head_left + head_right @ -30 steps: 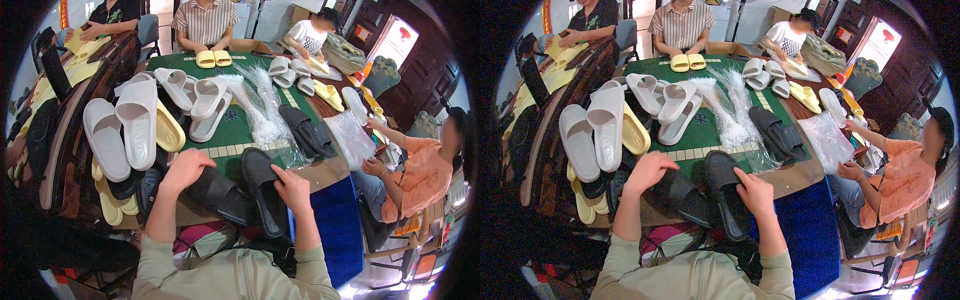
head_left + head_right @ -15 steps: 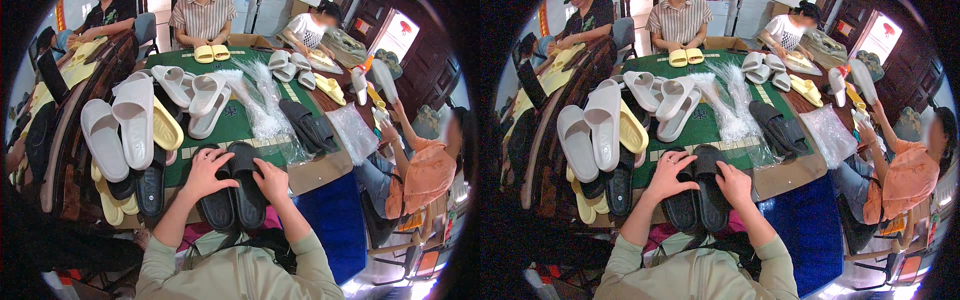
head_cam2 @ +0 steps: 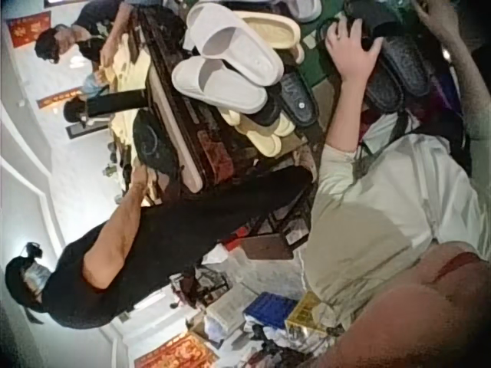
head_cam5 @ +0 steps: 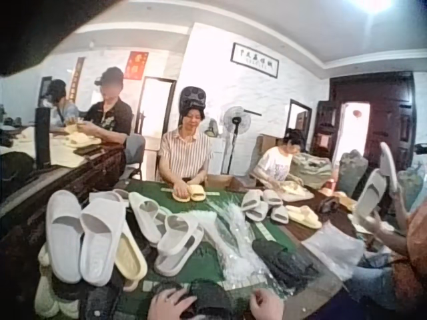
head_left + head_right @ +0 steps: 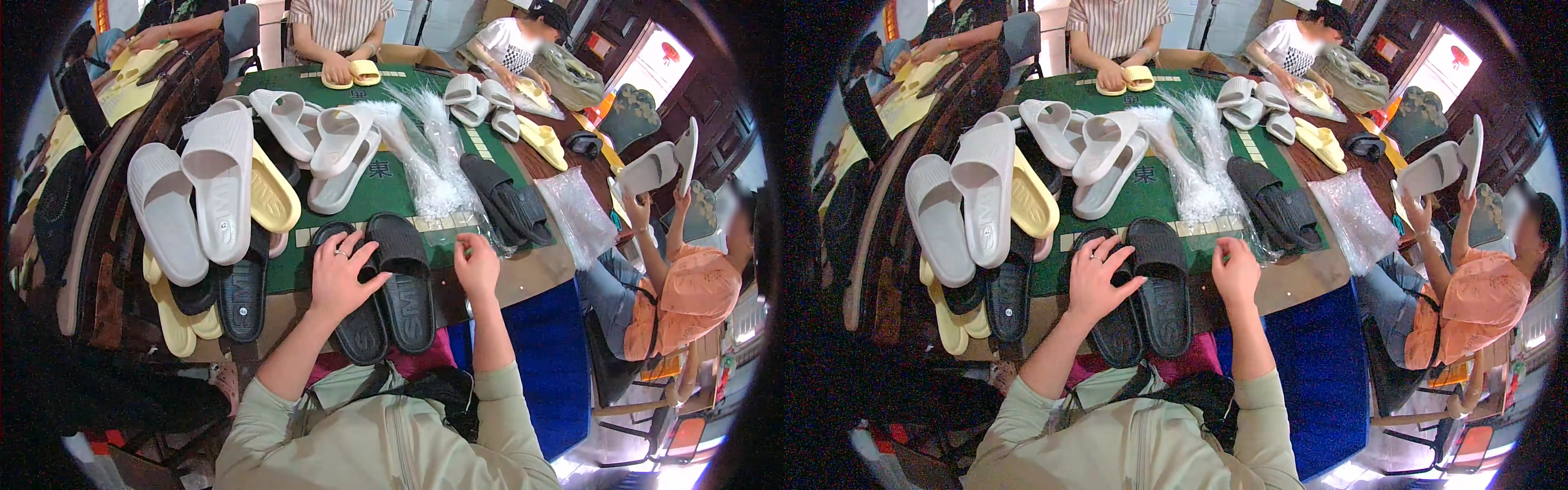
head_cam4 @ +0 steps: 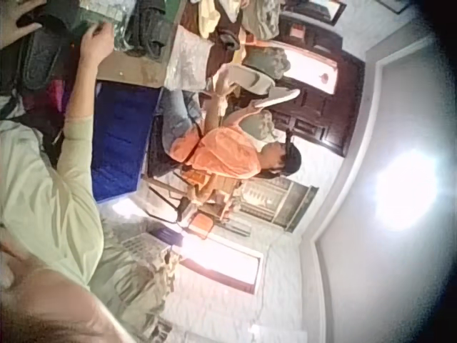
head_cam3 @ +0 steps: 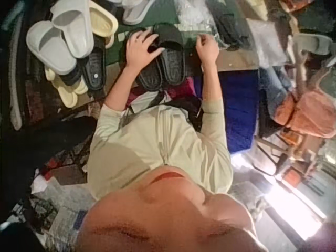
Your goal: The person connects pairs of slippers together by threading and fastening plastic tag fasteners through them by hand.
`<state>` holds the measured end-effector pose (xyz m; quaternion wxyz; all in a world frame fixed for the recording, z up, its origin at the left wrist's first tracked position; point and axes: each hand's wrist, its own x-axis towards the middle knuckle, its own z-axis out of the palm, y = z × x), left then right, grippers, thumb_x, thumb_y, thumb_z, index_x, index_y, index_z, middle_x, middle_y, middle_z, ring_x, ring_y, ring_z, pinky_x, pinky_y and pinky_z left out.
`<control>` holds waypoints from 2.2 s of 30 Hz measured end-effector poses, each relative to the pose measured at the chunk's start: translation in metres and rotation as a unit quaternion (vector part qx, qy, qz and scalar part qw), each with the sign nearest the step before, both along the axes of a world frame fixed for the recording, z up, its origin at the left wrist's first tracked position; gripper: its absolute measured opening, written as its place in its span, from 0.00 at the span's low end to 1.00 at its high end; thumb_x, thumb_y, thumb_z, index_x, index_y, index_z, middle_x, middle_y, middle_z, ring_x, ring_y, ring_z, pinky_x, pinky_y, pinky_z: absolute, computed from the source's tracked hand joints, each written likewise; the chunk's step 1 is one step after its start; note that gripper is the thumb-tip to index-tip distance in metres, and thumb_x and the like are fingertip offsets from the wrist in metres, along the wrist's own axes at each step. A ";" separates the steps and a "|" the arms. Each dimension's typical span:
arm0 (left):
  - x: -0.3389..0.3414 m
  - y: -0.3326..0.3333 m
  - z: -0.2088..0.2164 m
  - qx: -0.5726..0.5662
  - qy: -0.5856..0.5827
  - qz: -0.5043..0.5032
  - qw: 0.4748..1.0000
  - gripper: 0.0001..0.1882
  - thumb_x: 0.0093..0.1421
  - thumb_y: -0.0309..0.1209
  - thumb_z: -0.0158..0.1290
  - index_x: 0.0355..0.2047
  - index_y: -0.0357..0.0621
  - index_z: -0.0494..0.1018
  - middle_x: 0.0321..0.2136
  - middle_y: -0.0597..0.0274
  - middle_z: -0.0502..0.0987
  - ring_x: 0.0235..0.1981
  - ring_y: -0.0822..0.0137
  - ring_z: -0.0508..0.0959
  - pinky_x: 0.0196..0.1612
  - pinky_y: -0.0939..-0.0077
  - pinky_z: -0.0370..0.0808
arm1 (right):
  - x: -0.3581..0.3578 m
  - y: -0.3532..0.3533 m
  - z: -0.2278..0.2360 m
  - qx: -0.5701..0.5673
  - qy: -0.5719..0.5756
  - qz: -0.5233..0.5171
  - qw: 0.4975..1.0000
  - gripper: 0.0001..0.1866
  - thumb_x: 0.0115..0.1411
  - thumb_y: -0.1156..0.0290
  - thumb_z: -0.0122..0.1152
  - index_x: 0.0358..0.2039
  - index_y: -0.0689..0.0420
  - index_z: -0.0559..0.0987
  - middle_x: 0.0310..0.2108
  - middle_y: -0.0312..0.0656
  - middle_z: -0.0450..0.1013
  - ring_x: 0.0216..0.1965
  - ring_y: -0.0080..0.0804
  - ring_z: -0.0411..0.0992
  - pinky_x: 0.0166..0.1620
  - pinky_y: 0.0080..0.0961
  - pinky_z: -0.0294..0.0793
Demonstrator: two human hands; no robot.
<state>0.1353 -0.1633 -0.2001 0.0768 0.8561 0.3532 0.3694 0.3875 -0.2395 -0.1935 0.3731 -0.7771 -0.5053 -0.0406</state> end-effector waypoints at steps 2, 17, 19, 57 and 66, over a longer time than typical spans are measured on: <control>0.000 0.000 -0.002 0.011 -0.004 0.000 1.000 0.28 0.47 0.50 0.62 0.45 0.49 0.75 0.50 0.55 0.72 0.53 0.51 0.67 0.55 0.53 0.64 | 0.011 0.010 -0.008 -0.019 -0.063 -0.039 0.997 0.07 0.56 0.68 0.58 0.34 0.54 0.78 0.31 0.43 0.75 0.32 0.44 0.75 0.35 0.40 0.73; 0.000 -0.001 -0.005 0.028 -0.008 0.002 1.000 0.27 0.47 0.49 0.62 0.44 0.48 0.75 0.51 0.56 0.71 0.53 0.52 0.66 0.54 0.54 0.65 | 0.028 0.076 -0.042 0.033 -0.004 -0.065 0.997 0.10 0.51 0.64 0.63 0.33 0.53 0.81 0.29 0.46 0.76 0.32 0.49 0.74 0.36 0.42 0.73; 0.001 -0.001 -0.004 0.022 -0.006 0.001 1.000 0.27 0.47 0.49 0.63 0.44 0.48 0.75 0.51 0.56 0.71 0.53 0.52 0.67 0.54 0.54 0.65 | 0.033 0.076 -0.045 0.031 -0.006 -0.071 0.997 0.10 0.52 0.64 0.63 0.32 0.54 0.81 0.30 0.46 0.76 0.32 0.49 0.74 0.36 0.43 0.73; -0.006 0.000 -0.009 0.021 -0.016 0.001 1.000 0.27 0.48 0.50 0.61 0.43 0.46 0.75 0.51 0.55 0.71 0.53 0.51 0.67 0.55 0.55 0.64 | 0.011 0.048 -0.019 0.164 0.068 -0.015 0.984 0.05 0.52 0.72 0.61 0.27 0.60 0.76 0.26 0.44 0.73 0.23 0.35 0.72 0.29 0.29 0.71; 0.001 -0.002 -0.003 0.004 -0.002 0.007 1.000 0.26 0.46 0.49 0.63 0.42 0.48 0.75 0.52 0.58 0.71 0.54 0.52 0.67 0.55 0.54 0.65 | 0.003 -0.041 0.058 0.465 0.329 0.088 0.817 0.06 0.65 0.70 0.47 0.30 0.56 0.67 0.30 0.39 0.70 0.20 0.18 0.62 0.21 0.12 0.61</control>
